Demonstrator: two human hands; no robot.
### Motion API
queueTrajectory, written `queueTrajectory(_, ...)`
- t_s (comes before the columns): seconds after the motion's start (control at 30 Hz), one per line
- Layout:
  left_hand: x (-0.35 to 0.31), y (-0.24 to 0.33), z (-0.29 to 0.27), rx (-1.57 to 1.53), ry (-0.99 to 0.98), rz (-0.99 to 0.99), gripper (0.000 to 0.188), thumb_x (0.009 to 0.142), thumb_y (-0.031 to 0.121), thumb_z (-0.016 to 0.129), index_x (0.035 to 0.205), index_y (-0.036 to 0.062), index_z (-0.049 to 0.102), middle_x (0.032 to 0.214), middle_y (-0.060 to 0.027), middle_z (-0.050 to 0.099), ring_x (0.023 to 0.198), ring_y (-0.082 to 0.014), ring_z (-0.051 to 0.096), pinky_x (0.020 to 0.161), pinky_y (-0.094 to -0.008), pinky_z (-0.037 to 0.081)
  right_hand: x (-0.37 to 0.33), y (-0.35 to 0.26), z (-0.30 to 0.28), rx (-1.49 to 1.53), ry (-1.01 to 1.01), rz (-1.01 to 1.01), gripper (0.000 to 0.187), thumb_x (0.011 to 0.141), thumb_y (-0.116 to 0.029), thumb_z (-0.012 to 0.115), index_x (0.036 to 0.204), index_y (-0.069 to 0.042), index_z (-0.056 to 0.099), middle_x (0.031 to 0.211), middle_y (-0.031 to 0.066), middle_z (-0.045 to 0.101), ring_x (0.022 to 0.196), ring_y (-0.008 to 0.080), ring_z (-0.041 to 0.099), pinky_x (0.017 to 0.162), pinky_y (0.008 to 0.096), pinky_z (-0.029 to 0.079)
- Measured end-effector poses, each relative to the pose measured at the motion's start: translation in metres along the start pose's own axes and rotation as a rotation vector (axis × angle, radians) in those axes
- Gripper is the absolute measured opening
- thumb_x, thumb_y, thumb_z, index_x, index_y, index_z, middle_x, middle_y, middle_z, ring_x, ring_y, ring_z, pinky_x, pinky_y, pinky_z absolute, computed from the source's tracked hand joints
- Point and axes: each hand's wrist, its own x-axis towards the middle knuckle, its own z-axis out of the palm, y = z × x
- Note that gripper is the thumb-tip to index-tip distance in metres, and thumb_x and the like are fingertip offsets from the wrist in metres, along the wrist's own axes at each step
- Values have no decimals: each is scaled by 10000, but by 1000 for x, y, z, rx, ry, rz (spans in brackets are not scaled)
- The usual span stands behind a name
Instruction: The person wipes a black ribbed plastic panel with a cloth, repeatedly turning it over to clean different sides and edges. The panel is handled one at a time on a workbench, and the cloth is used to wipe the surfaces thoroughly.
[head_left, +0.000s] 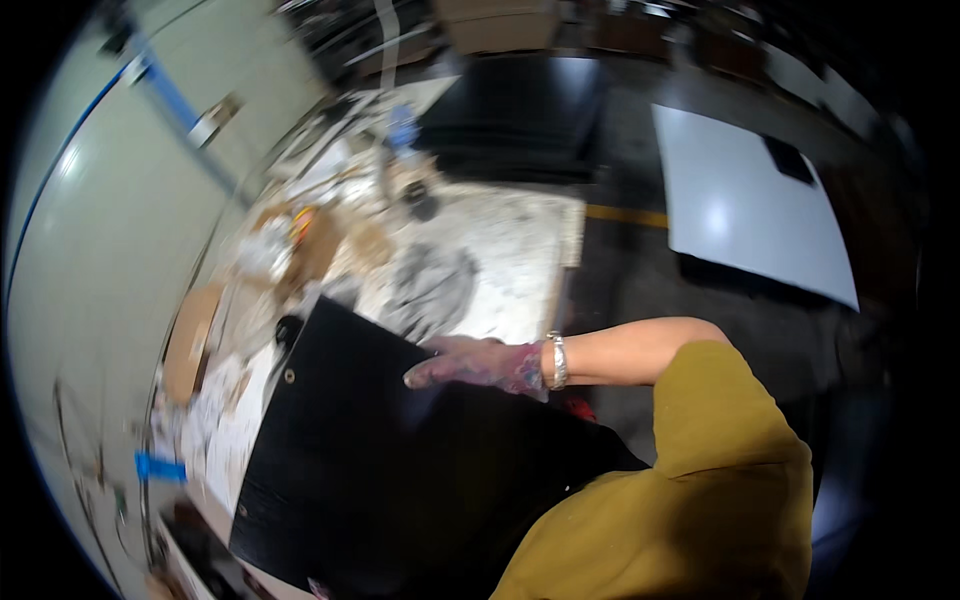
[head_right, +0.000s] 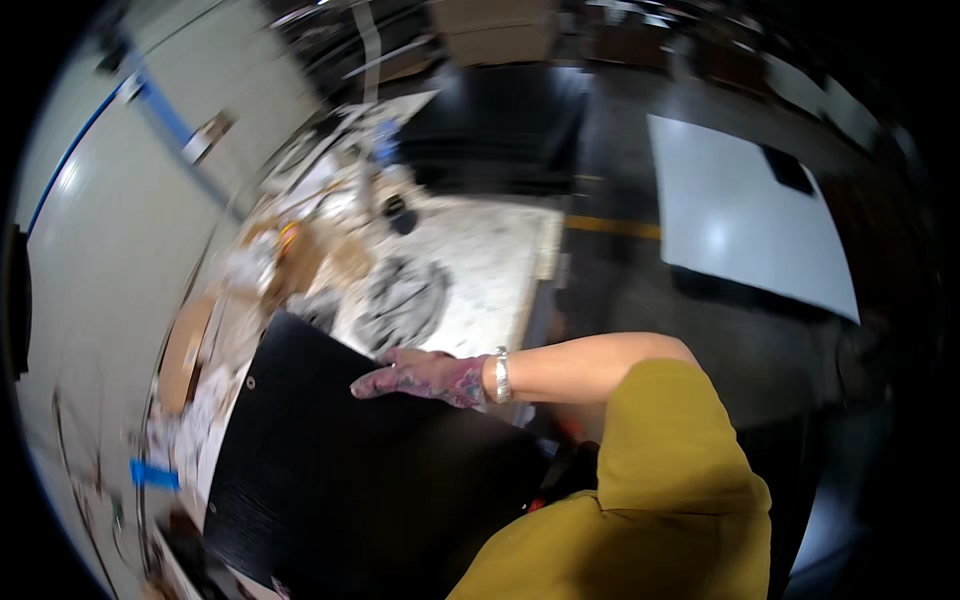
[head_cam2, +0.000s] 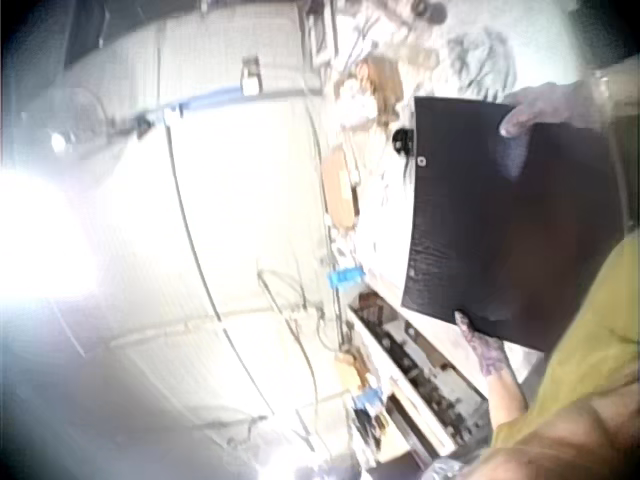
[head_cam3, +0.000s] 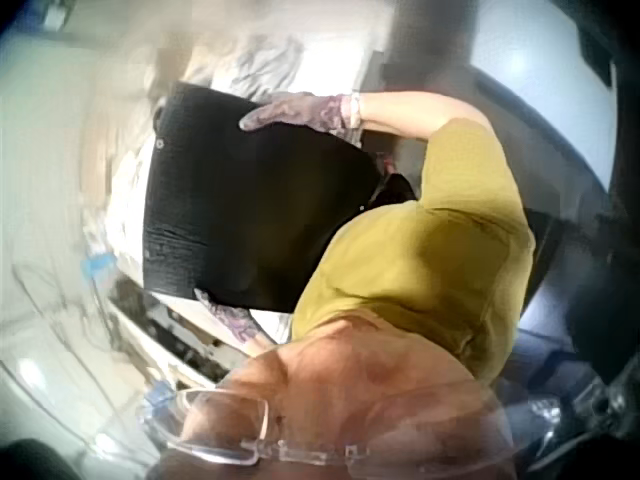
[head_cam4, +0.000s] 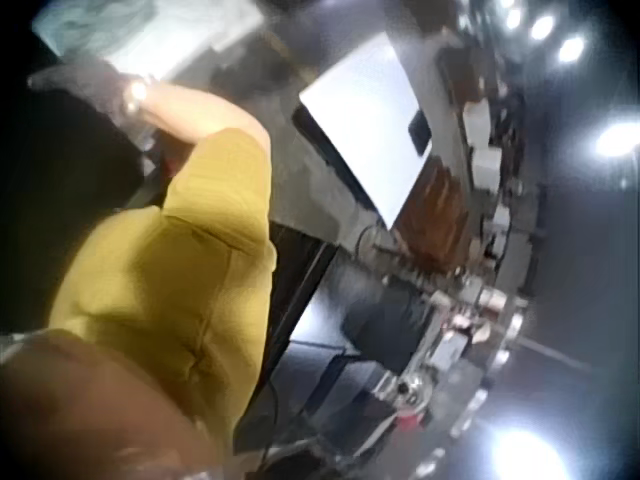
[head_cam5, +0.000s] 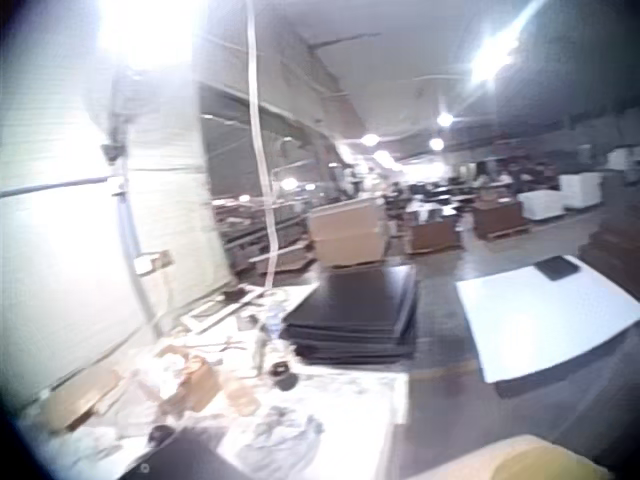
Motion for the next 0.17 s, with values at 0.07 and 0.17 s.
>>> queueTrajectory(0.07, 65, -29, -40, 218, -194, 88, 544, 942, 411, 573, 1370, 84, 492, 1322, -122, 543, 1135, -259, 527, 1021, -410, 429, -29, 39, -52, 128, -58, -199, 757, 989, -256, 533, 1447, 115, 58, 1373, 178, 528, 1326, 277, 453, 1194, 353, 153)
queueTrajectory(0.17, 103, -42, 22, 338, -655, 343, 491, 974, 372, 529, 1403, 144, 463, 1310, -95, 555, 1099, -224, 545, 965, -429, 458, -93, 37, -96, -38, 191, -176, 748, 957, -305, 583, 1471, 28, 153, 1356, 127, 547, 1341, 204, 408, 1168, 335, 179)
